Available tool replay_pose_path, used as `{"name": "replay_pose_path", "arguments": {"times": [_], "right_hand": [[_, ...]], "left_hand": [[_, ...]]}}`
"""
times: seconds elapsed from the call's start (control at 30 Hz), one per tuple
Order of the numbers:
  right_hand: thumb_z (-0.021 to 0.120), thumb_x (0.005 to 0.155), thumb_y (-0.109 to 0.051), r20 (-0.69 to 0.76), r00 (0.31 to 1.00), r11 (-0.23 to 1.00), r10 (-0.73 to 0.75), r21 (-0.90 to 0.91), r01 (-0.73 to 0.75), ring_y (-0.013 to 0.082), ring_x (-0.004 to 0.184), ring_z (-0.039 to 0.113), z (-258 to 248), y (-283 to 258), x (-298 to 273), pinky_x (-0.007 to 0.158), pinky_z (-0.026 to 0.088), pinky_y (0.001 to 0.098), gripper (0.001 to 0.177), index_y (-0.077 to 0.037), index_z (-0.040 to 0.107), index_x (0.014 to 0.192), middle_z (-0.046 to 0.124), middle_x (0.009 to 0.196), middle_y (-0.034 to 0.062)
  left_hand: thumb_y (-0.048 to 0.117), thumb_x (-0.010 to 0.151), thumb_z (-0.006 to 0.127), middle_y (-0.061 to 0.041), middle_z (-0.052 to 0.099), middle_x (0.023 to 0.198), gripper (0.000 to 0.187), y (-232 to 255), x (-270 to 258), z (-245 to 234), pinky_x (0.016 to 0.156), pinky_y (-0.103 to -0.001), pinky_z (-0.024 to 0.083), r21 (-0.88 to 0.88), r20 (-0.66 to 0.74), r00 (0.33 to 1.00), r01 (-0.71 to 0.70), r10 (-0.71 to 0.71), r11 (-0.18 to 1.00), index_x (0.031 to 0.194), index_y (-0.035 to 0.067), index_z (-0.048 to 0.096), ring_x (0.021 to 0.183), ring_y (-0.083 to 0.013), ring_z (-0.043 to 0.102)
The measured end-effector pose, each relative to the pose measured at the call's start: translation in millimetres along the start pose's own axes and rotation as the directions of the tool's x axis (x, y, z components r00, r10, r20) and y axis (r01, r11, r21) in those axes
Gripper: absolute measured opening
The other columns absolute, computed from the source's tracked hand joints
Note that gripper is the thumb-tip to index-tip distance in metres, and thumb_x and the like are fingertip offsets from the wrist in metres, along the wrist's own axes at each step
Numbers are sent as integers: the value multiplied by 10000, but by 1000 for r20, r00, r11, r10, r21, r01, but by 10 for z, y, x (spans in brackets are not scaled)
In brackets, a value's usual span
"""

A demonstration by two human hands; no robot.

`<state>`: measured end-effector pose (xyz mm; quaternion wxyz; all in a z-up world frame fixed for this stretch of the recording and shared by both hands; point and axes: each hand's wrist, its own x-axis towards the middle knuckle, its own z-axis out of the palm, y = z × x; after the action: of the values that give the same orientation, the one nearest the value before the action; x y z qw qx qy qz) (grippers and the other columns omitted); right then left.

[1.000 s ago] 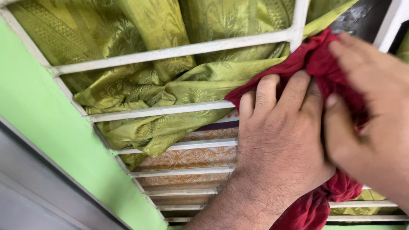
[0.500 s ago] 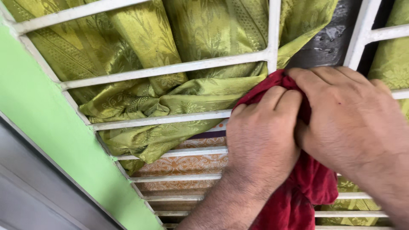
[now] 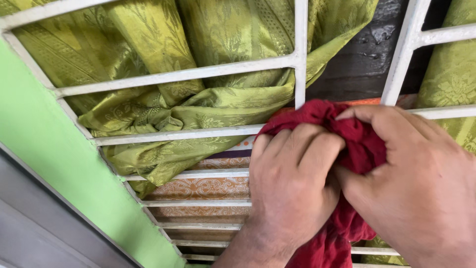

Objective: The person cleans the white metal bars of a window grille using a red cloth. They wipe the horizontal and vertical bars systematically, moving from the lower sections to the upper sections of the grille. A spray bottle is visible on the window sill but is not used during the clip.

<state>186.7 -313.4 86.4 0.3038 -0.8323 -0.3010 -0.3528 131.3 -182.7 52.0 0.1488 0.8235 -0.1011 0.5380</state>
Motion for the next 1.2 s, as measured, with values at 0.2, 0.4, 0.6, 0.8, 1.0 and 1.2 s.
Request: {"name": "replay_pose_path", "arguments": {"times": [0.2, 0.4, 0.6, 0.8, 1.0, 1.2], "right_hand": [[742, 738, -78, -117, 993, 888, 25, 459, 31, 251, 1114, 688, 23, 22, -67, 951, 590, 332, 618, -4, 536, 1316, 620, 1251, 169], [754, 768, -125, -135, 935, 942, -327, -133, 309, 333, 1294, 599, 67, -25, 141, 1102, 473, 475, 672, 60, 558, 1383, 628, 1341, 232], [717, 829, -259, 135, 954, 852, -269, -427, 301, 207, 1082, 678, 23, -56, 248, 997, 512, 406, 602, -45, 648, 1387, 732, 1168, 80], [838, 780, -383, 166, 955, 895, -248, -338, 291, 222, 915, 722, 38, 37, 338, 878, 576, 371, 560, -21, 701, 1185, 755, 959, 89], [874, 649, -190, -72, 975, 970, -211, -134, 201, 337, 963, 697, 10, 30, 113, 863, 561, 444, 535, -9, 718, 1128, 749, 1004, 150], [879, 668, -194, -64, 992, 993, -110, -38, 108, 329, 1057, 688, 32, 91, -60, 910, 552, 470, 530, -19, 701, 1136, 729, 1059, 141]], "left_hand": [[90, 815, 753, -78, 608, 1317, 503, 73, -11, -117, 940, -424, 459, -48, -16, 1000, 5, -5, 999, 1296, 135, 617, 1065, -294, 616], [189, 720, 767, -140, 610, 1389, 581, 69, 190, -128, 1017, -494, 431, 83, 45, 998, 31, -35, 996, 1257, 48, 597, 1221, -344, 553], [251, 657, 801, -88, 666, 1190, 570, 126, 264, -143, 933, -491, 421, 142, 193, 970, 124, -150, 982, 1165, 66, 622, 1112, -324, 553], [82, 674, 760, -63, 682, 1187, 501, 105, 236, -62, 945, -465, 438, 135, 93, 986, 122, -135, 983, 1153, 82, 609, 1096, -294, 585], [61, 736, 745, -59, 666, 1262, 515, 103, 75, -59, 960, -469, 443, 55, 59, 995, 79, -82, 995, 1226, 95, 591, 1109, -296, 586], [69, 765, 761, -43, 622, 1237, 528, 144, -28, -19, 997, -464, 462, 47, 73, 994, 75, -78, 996, 1262, 151, 603, 1119, -283, 604]]}}
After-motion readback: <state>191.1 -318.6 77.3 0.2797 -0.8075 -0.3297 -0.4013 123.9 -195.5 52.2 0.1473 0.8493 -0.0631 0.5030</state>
